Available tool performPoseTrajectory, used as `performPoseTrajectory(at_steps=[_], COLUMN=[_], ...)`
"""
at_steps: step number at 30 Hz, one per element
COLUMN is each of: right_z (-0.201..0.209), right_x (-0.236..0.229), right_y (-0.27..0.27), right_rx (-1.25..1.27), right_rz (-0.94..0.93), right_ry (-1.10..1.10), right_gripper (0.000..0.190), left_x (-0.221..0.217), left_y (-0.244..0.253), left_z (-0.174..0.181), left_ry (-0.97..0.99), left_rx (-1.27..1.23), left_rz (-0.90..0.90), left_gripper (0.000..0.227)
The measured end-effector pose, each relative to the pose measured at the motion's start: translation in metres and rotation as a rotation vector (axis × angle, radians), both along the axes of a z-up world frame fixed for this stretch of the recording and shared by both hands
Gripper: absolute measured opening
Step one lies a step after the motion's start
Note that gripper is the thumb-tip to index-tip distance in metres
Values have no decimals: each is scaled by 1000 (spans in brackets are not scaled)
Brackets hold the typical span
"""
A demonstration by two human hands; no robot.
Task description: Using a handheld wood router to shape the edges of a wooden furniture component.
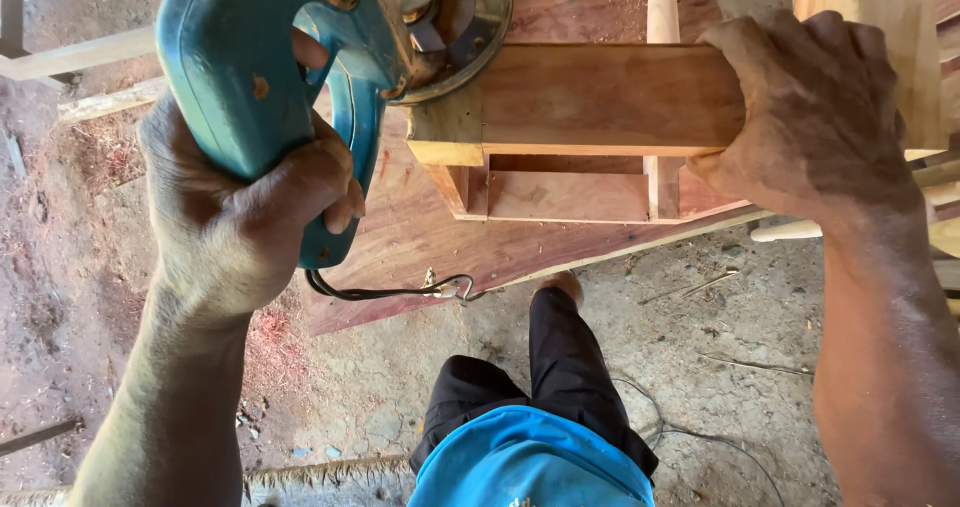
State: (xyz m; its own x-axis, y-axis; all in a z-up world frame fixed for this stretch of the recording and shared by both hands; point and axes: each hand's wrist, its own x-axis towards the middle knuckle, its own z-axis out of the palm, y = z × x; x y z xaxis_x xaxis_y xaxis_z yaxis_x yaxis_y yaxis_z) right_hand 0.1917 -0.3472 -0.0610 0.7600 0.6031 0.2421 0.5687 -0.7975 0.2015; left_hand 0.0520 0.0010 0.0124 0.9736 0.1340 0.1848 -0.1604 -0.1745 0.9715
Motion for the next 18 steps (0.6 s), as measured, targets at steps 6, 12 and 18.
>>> performPoseTrajectory(at_steps=[6, 12, 18], right_z=[-3, 0, 0], right_x=[4, 1, 4], right_y=[-1, 3, 3], right_rx=[0, 34, 29], right_rz=[-24, -24, -63], right_ry=[25, 35, 85], right_gripper=[97, 98, 101], left_x=[2, 8, 13], left_y=[11, 11, 9], left_z=[-15, -16, -14], left_ry=[-25, -22, 0], left_rx=[-34, -57, -37], left_rz=[-54, -55, -26], left_gripper=[46, 47, 46])
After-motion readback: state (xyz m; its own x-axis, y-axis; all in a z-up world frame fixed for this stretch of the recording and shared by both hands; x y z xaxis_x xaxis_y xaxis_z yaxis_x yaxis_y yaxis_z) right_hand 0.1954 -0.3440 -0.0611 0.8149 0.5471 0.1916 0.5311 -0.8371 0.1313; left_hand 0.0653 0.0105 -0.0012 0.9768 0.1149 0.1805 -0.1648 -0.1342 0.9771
